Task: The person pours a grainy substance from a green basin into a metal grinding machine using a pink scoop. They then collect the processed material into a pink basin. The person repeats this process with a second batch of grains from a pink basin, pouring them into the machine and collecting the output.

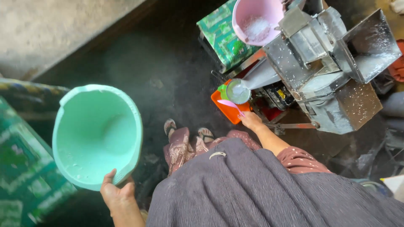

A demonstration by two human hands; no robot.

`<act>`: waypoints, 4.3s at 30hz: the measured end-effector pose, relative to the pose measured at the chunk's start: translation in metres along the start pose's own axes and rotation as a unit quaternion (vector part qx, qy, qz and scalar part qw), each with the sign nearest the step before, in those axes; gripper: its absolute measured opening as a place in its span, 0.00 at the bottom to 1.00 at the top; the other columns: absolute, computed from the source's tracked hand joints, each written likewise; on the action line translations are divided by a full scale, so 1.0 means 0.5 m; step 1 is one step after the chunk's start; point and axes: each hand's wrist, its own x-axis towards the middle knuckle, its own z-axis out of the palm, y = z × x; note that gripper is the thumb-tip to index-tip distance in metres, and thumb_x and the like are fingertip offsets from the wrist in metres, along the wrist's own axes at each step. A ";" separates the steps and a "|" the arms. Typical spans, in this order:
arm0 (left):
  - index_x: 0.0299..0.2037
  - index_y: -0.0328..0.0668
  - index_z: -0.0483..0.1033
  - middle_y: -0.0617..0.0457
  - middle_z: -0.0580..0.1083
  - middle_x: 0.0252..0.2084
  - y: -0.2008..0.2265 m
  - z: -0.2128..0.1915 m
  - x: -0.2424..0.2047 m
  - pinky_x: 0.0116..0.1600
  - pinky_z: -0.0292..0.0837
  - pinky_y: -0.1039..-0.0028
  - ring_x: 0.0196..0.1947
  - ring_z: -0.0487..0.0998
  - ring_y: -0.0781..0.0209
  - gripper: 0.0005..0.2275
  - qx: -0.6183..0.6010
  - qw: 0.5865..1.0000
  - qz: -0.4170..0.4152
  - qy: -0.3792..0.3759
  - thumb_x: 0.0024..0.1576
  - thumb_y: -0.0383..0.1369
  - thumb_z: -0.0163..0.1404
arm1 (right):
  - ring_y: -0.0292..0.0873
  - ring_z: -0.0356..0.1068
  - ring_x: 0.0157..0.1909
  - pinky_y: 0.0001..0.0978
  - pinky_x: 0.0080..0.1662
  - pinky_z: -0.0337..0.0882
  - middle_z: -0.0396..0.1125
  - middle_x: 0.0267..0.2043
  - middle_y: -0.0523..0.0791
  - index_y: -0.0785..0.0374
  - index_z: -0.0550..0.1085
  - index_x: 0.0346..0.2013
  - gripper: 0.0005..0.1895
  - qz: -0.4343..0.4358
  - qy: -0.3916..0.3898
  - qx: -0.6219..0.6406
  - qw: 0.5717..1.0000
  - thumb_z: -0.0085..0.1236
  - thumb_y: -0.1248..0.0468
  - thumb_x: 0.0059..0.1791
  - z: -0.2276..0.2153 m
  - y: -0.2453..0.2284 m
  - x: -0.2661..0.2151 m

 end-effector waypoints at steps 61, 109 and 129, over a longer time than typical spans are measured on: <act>0.37 0.33 0.66 0.48 0.66 0.35 -0.689 1.519 -0.425 0.44 0.80 0.50 0.37 0.75 0.51 0.17 0.543 0.764 -0.038 -0.348 0.41 0.17 0.61 | 0.55 0.74 0.21 0.46 0.25 0.76 0.74 0.25 0.54 0.68 0.79 0.39 0.23 0.513 0.236 0.576 0.591 0.55 0.49 0.49 0.000 -0.152 0.230; 0.31 0.38 0.68 0.53 0.67 0.29 -0.993 1.472 -0.380 0.39 0.81 0.55 0.28 0.75 0.57 0.16 0.690 0.606 0.012 -0.396 0.40 0.24 0.65 | 0.52 0.77 0.24 0.39 0.30 0.77 0.77 0.29 0.53 0.59 0.80 0.49 0.22 0.518 0.209 0.669 0.490 0.53 0.49 0.49 0.095 -0.225 0.172; 0.35 0.45 0.72 0.53 0.70 0.42 -0.917 1.405 -0.407 0.33 0.63 0.70 0.37 0.71 0.55 0.08 0.703 0.601 0.090 -0.369 0.49 0.24 0.55 | 0.46 0.72 0.38 0.39 0.43 0.68 0.72 0.39 0.48 0.61 0.76 0.48 0.23 0.464 0.154 0.648 0.585 0.42 0.47 0.58 -0.158 -0.116 0.176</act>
